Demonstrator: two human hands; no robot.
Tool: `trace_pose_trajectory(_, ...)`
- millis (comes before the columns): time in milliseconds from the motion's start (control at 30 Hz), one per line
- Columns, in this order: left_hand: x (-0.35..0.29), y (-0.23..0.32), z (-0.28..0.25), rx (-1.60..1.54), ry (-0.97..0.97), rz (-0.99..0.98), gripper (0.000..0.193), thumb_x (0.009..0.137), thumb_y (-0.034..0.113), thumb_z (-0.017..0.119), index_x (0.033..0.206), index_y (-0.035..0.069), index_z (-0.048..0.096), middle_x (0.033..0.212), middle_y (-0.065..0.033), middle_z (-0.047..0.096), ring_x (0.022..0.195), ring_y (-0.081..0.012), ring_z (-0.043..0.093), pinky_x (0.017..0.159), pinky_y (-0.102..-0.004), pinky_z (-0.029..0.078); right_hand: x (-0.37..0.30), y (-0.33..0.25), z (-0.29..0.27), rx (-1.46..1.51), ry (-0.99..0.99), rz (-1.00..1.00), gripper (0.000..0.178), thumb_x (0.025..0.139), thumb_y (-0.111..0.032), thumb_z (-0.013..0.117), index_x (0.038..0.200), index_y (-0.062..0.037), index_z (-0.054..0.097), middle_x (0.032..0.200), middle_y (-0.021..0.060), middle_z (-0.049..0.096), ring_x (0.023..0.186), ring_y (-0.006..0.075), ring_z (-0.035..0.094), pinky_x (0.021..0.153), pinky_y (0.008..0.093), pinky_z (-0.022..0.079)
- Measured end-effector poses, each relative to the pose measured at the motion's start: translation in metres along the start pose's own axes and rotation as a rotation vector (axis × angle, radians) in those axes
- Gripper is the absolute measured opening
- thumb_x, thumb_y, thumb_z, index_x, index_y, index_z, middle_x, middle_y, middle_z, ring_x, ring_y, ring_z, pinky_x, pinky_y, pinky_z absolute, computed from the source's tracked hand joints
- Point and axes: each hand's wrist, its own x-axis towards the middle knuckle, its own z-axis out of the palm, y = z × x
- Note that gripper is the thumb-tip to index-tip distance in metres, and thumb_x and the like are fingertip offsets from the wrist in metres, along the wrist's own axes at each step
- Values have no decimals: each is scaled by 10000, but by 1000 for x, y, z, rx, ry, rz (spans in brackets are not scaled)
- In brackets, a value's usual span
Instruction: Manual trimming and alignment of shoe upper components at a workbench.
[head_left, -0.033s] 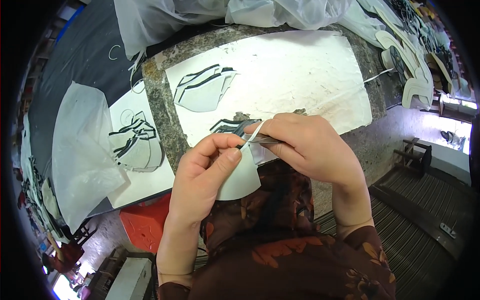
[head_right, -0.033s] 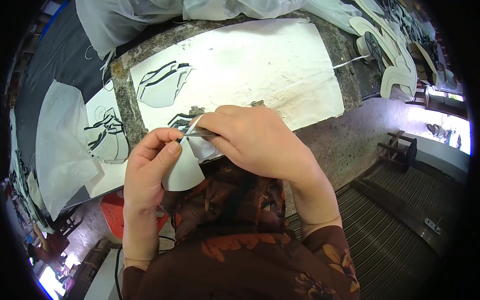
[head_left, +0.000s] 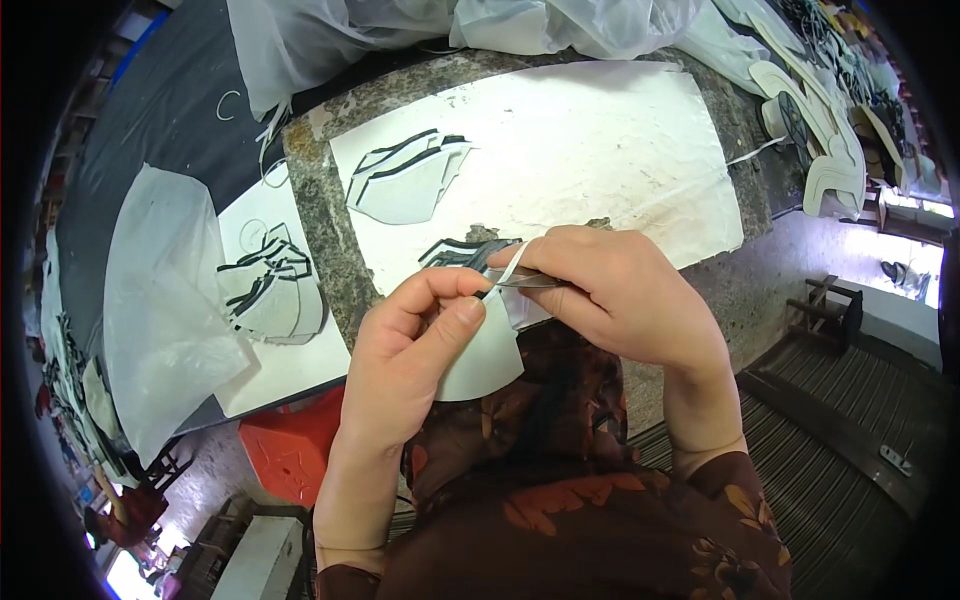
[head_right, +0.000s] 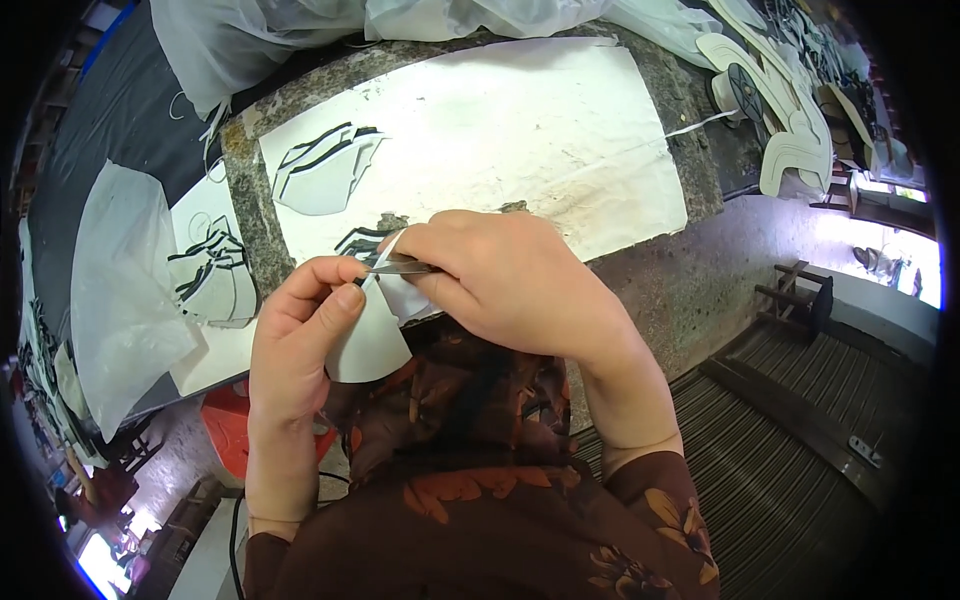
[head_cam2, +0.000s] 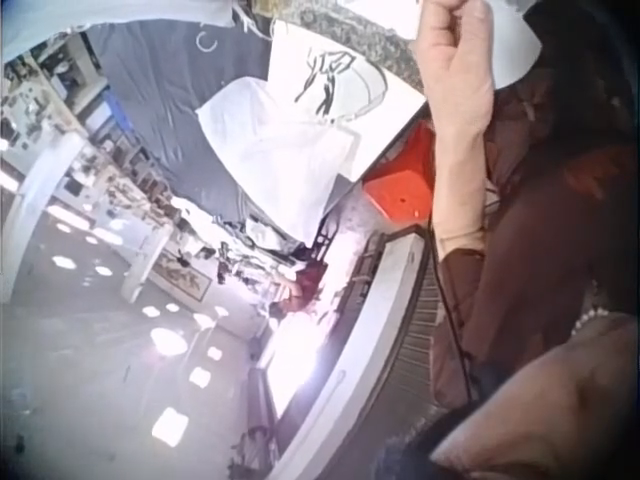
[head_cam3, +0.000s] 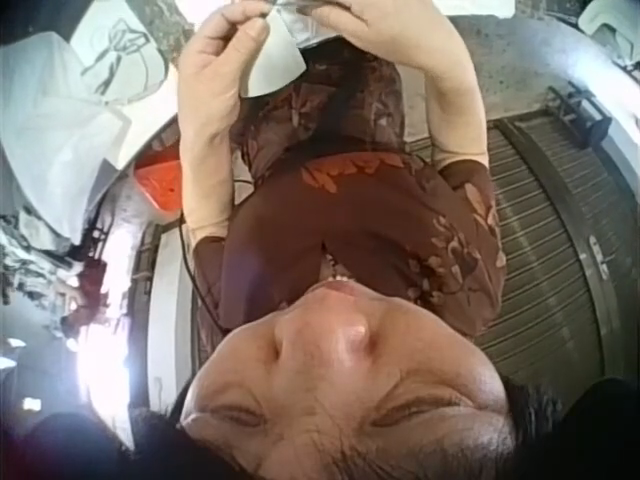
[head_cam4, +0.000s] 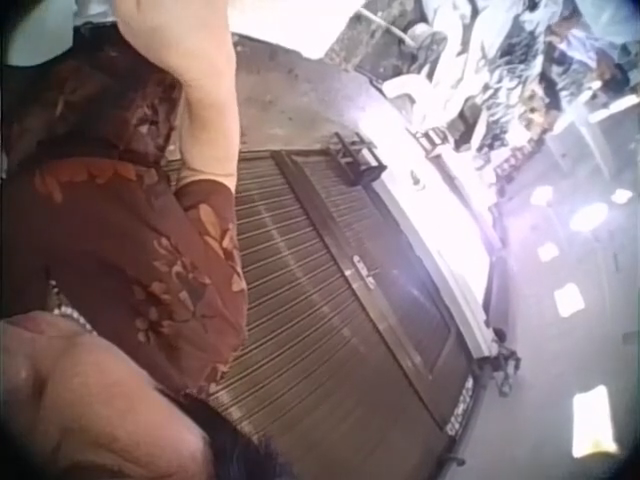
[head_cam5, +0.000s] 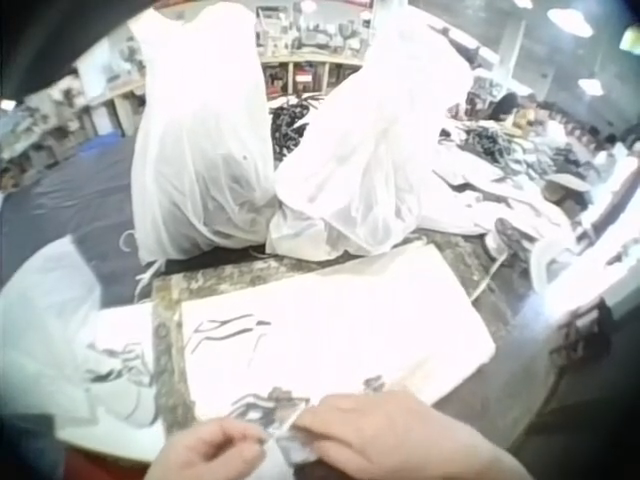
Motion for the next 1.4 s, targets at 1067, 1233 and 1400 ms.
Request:
trace_pose_trajectory(1067,5,3,-17,-49,129,-31,254,1082,226,580,1042,26,732,847,32,646,772,-28,522,726,-203,405,15,-1,7,930,97,392,167,941,-179,750,901,-30,687,757,-75,535,712,31,437,648,218,373)
trace_pose_trajectory(1233,-1,-1,-18,68,63,91,197,1049,192,639,1006,16,716,848,47,633,769,-27,506,708,-197,399,14,-2,15,942,159,387,162,946,-181,750,902,-41,682,765,-80,542,713,28,443,643,216,369)
trace_pose_trajectory(1400,0,-2,-18,165,54,208,142,1020,140,678,995,3,707,857,47,630,775,-29,507,687,-204,416,11,-7,27,1210,253,488,131,962,-153,716,888,-77,640,744,-63,529,627,35,406,556,222,311)
